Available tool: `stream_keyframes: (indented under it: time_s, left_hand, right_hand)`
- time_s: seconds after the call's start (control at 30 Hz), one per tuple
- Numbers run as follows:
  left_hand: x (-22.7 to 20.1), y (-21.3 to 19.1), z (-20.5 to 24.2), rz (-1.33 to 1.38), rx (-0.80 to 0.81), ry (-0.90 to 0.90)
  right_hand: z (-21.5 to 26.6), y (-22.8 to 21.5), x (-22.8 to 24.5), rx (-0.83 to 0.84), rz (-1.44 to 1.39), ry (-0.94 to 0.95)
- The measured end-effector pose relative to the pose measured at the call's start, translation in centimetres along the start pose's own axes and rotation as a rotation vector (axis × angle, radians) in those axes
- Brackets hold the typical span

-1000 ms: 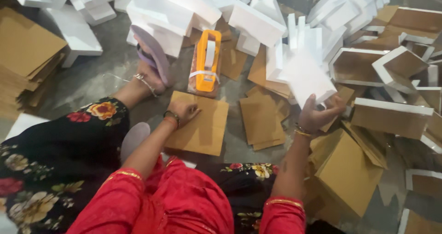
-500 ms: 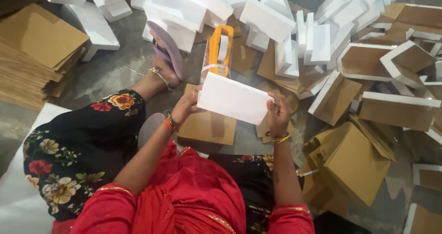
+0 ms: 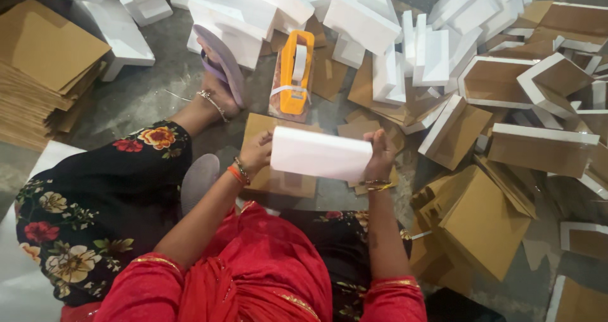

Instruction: The person sits on the floor and assembles small cardboard boxes by inserting white foam inserts into the base and folding the flaps. They use a handheld tape dispenser to seal the boxes and place the finished units into a pile.

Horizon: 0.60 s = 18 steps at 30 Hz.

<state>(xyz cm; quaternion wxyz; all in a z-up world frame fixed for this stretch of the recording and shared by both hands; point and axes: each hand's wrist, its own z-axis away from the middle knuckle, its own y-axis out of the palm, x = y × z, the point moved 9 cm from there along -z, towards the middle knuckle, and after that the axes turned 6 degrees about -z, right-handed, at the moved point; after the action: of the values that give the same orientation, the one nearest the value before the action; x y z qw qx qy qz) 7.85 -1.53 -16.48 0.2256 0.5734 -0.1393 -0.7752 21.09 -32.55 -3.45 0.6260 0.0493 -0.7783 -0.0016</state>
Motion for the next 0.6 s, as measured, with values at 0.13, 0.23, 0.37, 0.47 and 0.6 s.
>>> stream_keyframes:
  time_s: [0.13, 0.23, 0.37, 0.47, 0.6]
  left_hand:
    - [-6.8, 3.1, 2.3, -0.190, 0.071, 0.195]
    - [-11.7, 6.3, 5.0, -0.576, 0.178, 0.551]
    - [-12.3, 9.3, 6.8, -0.792, 0.259, 0.642]
    - [-11.8, 8.2, 5.4, -0.712, 0.251, 0.582]
    - [-12.5, 3.0, 4.4, -0.761, 0.133, 0.753]
  right_hand:
    - [-1.0, -0.4, 2.7, 0.021, 0.312, -0.050]
    - [-0.2, 2.3, 6.6, 0.282, 0.490, -0.201]
    - [3.6, 8.3, 8.3, 0.772, 0.653, -0.370]
    - [4.1, 9.2, 3.3, 0.897, 1.057, -0.022]
    - [2.2, 6.5, 6.6, 0.657, 0.967, -0.278]
